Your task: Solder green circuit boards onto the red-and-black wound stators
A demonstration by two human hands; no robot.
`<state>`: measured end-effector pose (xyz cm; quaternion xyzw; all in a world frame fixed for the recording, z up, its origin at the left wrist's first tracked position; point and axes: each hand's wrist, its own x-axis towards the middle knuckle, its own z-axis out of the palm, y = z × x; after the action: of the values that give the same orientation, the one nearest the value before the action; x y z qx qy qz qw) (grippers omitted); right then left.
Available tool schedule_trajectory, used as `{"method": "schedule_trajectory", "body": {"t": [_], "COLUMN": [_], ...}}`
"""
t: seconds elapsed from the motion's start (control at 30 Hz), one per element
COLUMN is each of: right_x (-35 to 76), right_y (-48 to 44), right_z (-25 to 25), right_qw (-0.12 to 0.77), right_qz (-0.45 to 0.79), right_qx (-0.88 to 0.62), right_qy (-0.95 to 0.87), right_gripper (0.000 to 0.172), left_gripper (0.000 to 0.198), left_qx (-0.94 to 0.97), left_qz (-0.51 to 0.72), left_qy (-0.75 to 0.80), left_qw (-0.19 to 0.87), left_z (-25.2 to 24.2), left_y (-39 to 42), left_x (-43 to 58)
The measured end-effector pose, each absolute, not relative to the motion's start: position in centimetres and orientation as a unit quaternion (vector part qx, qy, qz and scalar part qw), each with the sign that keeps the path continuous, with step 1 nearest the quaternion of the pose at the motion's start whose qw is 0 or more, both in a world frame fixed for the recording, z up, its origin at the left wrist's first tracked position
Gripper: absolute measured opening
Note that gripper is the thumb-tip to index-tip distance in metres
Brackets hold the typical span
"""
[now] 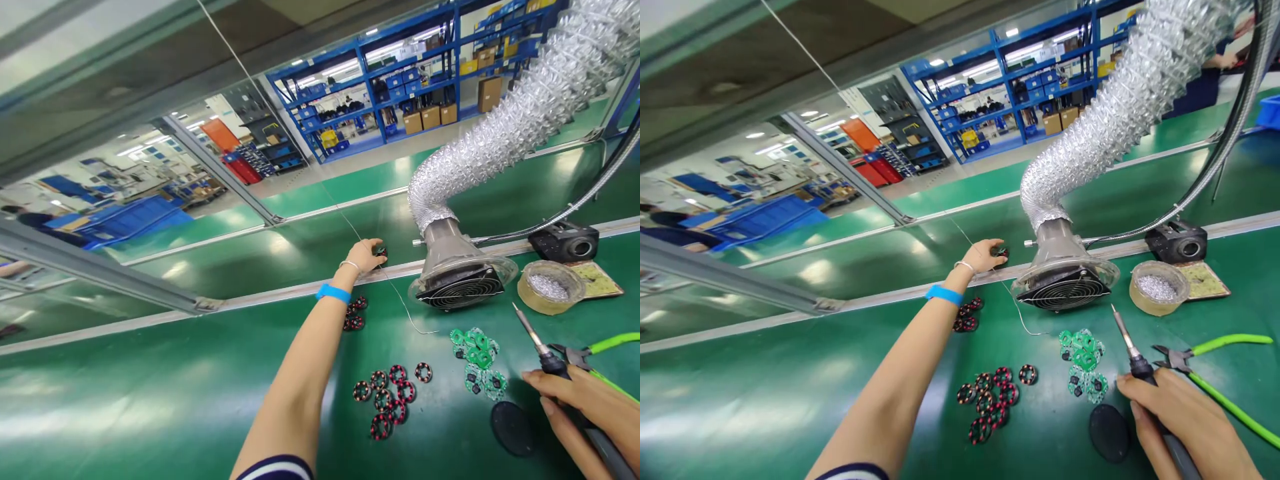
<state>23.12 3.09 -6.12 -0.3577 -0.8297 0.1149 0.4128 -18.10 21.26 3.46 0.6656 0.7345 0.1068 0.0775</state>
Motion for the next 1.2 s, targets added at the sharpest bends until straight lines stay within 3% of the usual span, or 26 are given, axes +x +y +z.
{"method": "schedule_trajectory", "body": {"t": [0.1,0.23,0.37,0.53,0.67,0.73,1.03,1.2], "right_x": [22.9,21.8,20.7,20.1,20.2,20.3,20.3,20.2], "right_y": [2.5,2.3,2.5,2.5,2.6,2.7,2.9,2.8], "right_z": [-5.7,-3.7,-2.3,-2.2,-2.4,-2.5,-1.9,-1.5], "right_qw": [0.360,0.367,0.374,0.351,0.348,0.353,0.356,0.343], "right_qz": [0.088,0.116,0.168,0.183,0.194,0.212,0.267,0.294], "right_qx": [-0.350,-0.316,-0.289,-0.298,-0.315,-0.323,-0.350,-0.381], "right_qy": [-0.860,-0.867,-0.865,-0.869,-0.861,-0.852,-0.824,-0.806], "right_gripper": [0.041,0.035,0.033,0.025,0.030,0.034,0.031,0.020], "left_gripper": [0.024,0.011,0.053,0.034,0.048,0.045,0.038,0.035], "left_qx": [0.650,0.658,0.744,0.759,0.783,0.807,0.868,0.826], "left_qz": [0.138,0.161,0.138,0.149,0.240,0.242,0.188,0.291], "left_qy": [0.747,0.736,0.650,0.626,0.527,0.466,0.324,0.368], "left_qw": [0.021,0.008,0.073,0.102,0.226,0.270,0.326,0.313], "left_z": [4.9,5.3,2.9,1.0,0.5,0.2,0.9,0.0], "left_y": [16.2,6.2,0.2,-0.5,-1.0,-1.0,1.6,0.6], "left_x": [-17.5,-13.3,-8.2,-5.6,-2.8,-1.1,-0.3,-0.2]}}
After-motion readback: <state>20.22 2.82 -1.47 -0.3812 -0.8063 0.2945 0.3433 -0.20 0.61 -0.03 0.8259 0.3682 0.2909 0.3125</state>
